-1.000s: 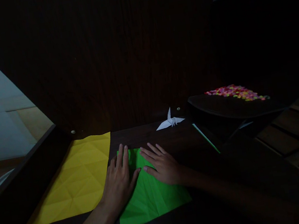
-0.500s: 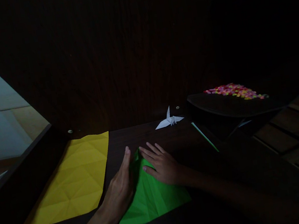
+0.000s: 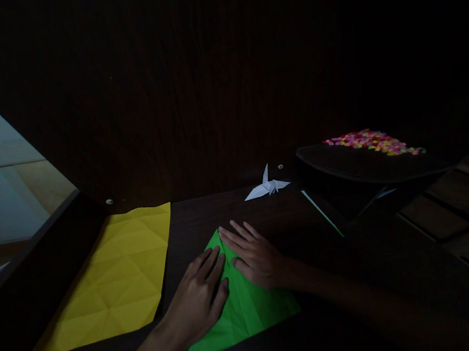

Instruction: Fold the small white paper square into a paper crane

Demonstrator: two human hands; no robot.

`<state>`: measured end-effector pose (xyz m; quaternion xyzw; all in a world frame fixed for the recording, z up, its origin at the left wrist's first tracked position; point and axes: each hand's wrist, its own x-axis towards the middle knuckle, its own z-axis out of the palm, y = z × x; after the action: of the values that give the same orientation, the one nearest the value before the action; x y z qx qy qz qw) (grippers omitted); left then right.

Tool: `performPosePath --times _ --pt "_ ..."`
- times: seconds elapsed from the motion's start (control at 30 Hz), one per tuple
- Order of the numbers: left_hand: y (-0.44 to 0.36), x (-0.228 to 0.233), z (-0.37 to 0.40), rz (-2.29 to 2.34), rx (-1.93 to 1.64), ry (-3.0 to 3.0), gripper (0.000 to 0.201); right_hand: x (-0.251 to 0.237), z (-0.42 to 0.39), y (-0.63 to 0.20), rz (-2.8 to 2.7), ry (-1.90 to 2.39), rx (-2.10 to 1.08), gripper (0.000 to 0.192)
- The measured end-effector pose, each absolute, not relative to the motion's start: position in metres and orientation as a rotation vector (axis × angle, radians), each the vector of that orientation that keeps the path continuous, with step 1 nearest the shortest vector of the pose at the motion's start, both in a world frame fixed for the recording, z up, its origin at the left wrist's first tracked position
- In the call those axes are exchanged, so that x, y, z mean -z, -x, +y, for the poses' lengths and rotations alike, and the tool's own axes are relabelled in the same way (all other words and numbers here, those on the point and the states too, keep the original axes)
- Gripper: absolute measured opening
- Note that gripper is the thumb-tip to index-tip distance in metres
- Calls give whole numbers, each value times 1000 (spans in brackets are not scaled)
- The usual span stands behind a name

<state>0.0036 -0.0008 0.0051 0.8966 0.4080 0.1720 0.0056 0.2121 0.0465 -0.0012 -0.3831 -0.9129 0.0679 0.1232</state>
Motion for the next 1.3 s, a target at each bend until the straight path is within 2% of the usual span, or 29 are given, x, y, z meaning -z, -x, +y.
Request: performPosePath --times 0.4,1.0,1.3 --pt "2 4 -3 1180 -515 -2803 58 3 47 -212 -2642 1102 -151 50" --pt "1 4 -7 1196 -475 -2887 55 -3 47 -208 -2671 1130 -152 54" --pt "1 5 -7 1215 -479 -2885 53 -2 52 -200 -2716 937 -159 55"
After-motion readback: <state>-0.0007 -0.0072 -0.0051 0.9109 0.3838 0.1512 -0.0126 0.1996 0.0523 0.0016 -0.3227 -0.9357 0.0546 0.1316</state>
